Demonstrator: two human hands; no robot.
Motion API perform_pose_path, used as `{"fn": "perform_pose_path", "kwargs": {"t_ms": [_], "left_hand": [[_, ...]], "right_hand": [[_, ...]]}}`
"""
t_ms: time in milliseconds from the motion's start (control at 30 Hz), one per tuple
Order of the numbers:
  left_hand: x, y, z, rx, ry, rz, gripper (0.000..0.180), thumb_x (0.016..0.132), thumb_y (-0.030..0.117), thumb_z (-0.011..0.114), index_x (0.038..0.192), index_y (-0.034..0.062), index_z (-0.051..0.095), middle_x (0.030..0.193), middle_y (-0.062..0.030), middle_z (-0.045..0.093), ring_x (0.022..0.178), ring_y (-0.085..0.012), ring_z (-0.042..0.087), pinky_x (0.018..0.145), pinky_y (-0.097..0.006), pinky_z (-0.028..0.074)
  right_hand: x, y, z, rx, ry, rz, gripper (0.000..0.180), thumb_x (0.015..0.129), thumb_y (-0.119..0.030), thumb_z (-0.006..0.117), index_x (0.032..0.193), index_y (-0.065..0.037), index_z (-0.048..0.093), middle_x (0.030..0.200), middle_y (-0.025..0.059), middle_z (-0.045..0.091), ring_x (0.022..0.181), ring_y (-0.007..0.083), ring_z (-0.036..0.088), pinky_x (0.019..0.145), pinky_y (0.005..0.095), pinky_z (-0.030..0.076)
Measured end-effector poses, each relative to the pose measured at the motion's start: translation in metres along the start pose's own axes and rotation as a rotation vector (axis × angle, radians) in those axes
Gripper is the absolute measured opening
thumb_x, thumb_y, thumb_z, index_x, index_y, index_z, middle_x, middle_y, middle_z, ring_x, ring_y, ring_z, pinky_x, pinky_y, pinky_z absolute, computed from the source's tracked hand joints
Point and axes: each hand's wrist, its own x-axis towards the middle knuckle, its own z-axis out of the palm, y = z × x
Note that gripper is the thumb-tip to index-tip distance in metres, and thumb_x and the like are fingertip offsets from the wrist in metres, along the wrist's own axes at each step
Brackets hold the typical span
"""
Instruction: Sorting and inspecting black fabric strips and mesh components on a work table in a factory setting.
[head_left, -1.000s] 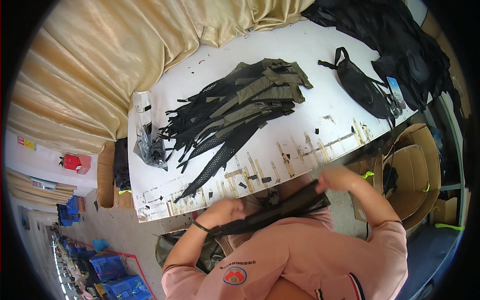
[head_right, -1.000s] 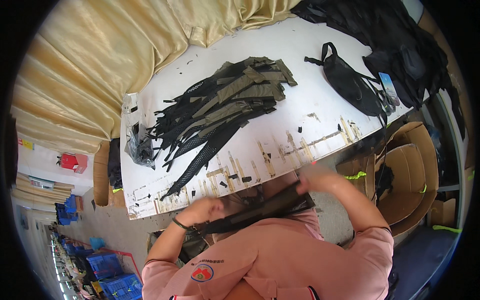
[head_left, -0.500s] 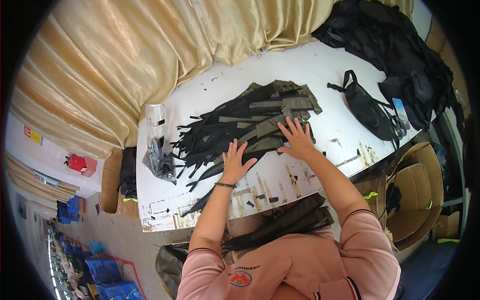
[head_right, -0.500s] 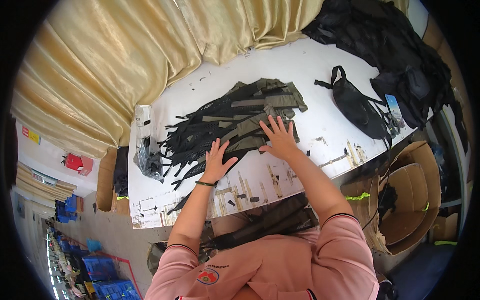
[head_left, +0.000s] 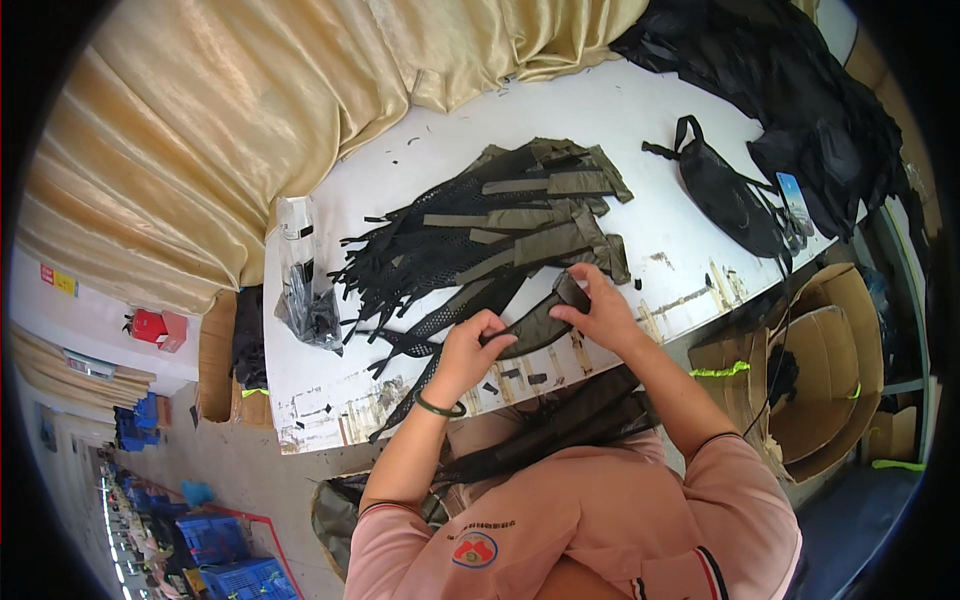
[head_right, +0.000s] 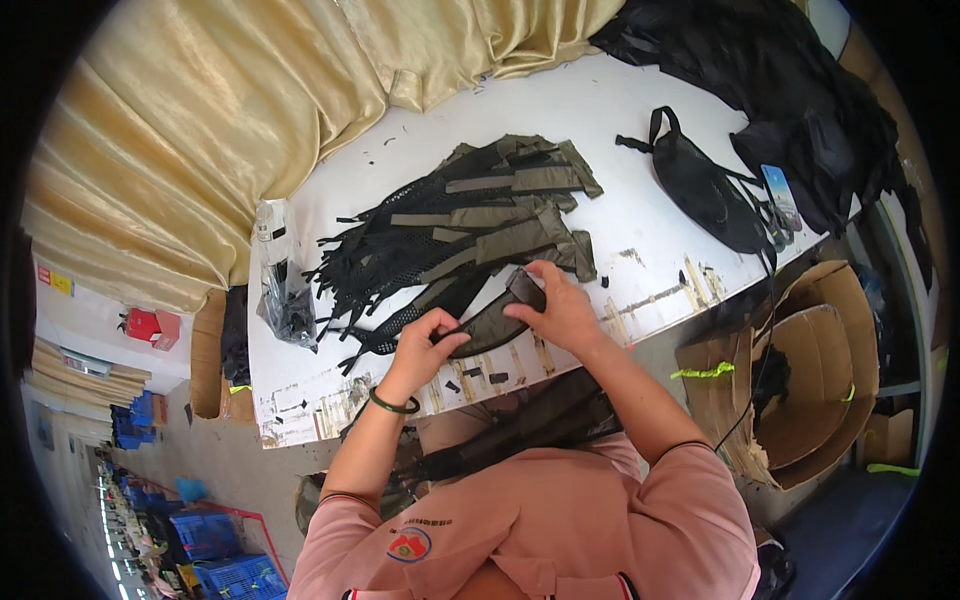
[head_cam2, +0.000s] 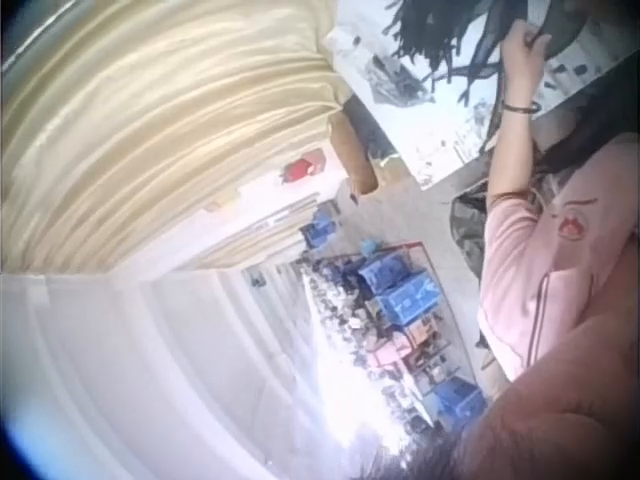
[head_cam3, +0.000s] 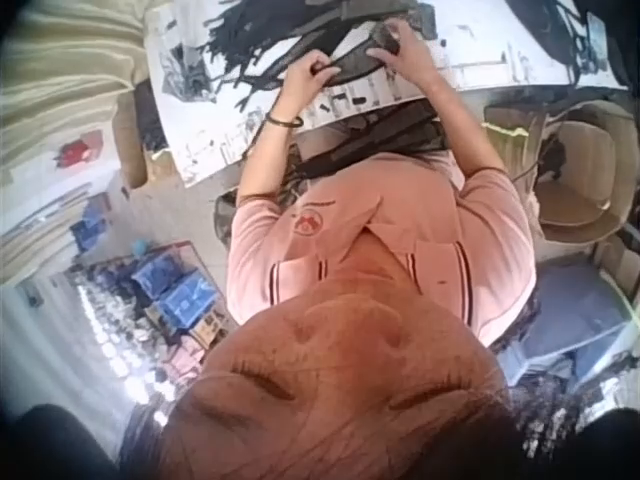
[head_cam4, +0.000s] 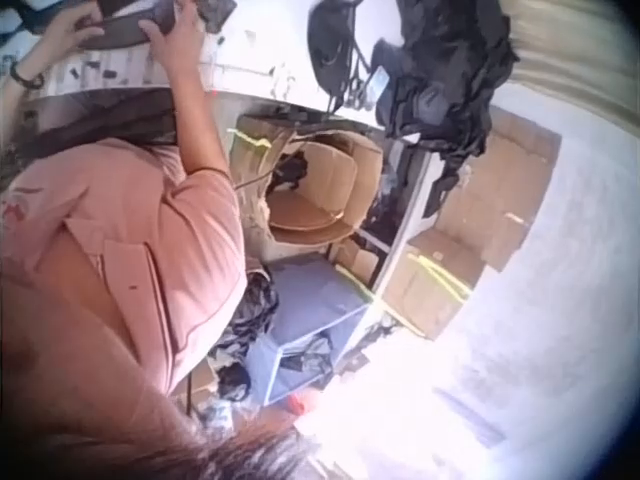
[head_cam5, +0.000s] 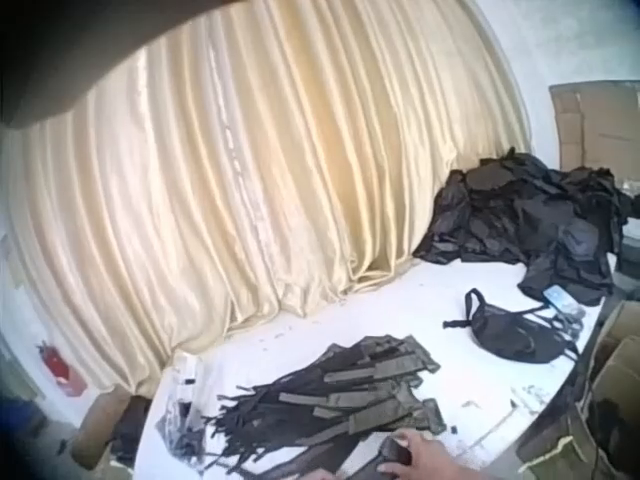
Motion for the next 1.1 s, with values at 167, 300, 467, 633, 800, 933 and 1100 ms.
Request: {"fn": "perform_pose_path", "kwargs": {"t_ms": [167, 300, 467, 633, 800, 933, 1100], "left_hand": [[-0.022, 0.007, 0.020, -0.115, -0.077, -0.140, 0.019, 0.080, 0.004, 0.071, 0.092, 0.0032, 0.056, 0.073, 0.0012, 0.054, 0.069, -0.0069, 0.048, 0.064, -0.021, 0.042], [-0.016, 0.021, 0.046, -0.085, 0.018, -0.068, 0.017, 0.082, 0.006, 0.069, 0.092, 0.0031, 0.055, 0.074, -0.0014, 0.058, 0.064, -0.0078, 0.050, 0.059, -0.023, 0.043], [-0.006, 0.016, 0.052, 0.041, 0.006, -0.070, 0.024, 0.078, 0.017, 0.074, 0.078, 0.0027, 0.055, 0.065, -0.0114, 0.061, 0.056, -0.0265, 0.059, 0.054, -0.034, 0.046], [-0.007, 0.020, 0.053, 0.149, -0.047, 0.045, 0.026, 0.076, 0.020, 0.075, 0.078, 0.0034, 0.055, 0.066, -0.0117, 0.060, 0.059, -0.0313, 0.059, 0.054, -0.037, 0.045], [-0.015, 0.031, 0.058, 0.308, 0.031, 0.313, 0.024, 0.077, 0.021, 0.073, 0.076, 0.0053, 0.055, 0.066, -0.0110, 0.058, 0.059, -0.0337, 0.056, 0.054, -0.040, 0.044], [-0.020, 0.031, 0.061, 0.286, 0.061, 0.365, 0.020, 0.077, 0.014, 0.073, 0.073, 0.0042, 0.056, 0.066, -0.0116, 0.056, 0.058, -0.0312, 0.055, 0.053, -0.036, 0.043], [-0.014, 0.030, 0.059, 0.147, -0.054, 0.201, 0.016, 0.083, 0.014, 0.067, 0.081, 0.0050, 0.054, 0.069, -0.0077, 0.056, 0.063, -0.0223, 0.055, 0.058, -0.032, 0.044]], "right_hand": [[-0.020, 0.007, 0.018, 0.178, -0.073, 0.056, 0.043, 0.082, -0.016, 0.065, 0.120, -0.009, 0.044, 0.087, 0.0189, 0.066, 0.080, 0.0400, 0.064, 0.069, 0.0442, 0.051], [-0.039, -0.002, 0.027, -0.093, -0.032, -0.076, 0.044, 0.082, -0.011, 0.062, 0.123, -0.014, 0.046, 0.073, 0.0148, 0.063, 0.063, 0.0354, 0.061, 0.060, 0.0453, 0.050], [-0.038, -0.021, 0.008, -0.340, 0.022, -0.388, 0.041, 0.079, -0.010, 0.061, 0.119, -0.013, 0.054, 0.064, 0.0091, 0.056, 0.057, 0.0280, 0.059, 0.056, 0.0400, 0.049], [-0.023, -0.020, -0.009, -0.422, -0.019, -0.723, 0.022, 0.070, -0.015, 0.065, 0.091, -0.013, 0.065, 0.066, 0.0053, 0.053, 0.064, 0.0237, 0.060, 0.060, 0.0351, 0.047], [-0.018, -0.016, -0.009, -0.086, -0.058, -0.340, 0.009, 0.072, -0.016, 0.066, 0.073, -0.007, 0.063, 0.066, 0.0070, 0.056, 0.059, 0.0244, 0.056, 0.056, 0.0353, 0.043], [-0.024, 0.011, 0.008, 0.539, -0.204, 0.363, 0.019, 0.077, -0.019, 0.062, 0.068, -0.004, 0.059, 0.063, 0.0034, 0.055, 0.056, 0.0139, 0.049, 0.053, 0.0306, 0.040], [-0.049, -0.001, 0.014, 0.902, -0.304, 0.552, 0.020, 0.083, -0.020, 0.060, 0.072, -0.004, 0.060, 0.065, -0.0011, 0.052, 0.061, 0.0076, 0.047, 0.058, 0.0254, 0.041]]}}
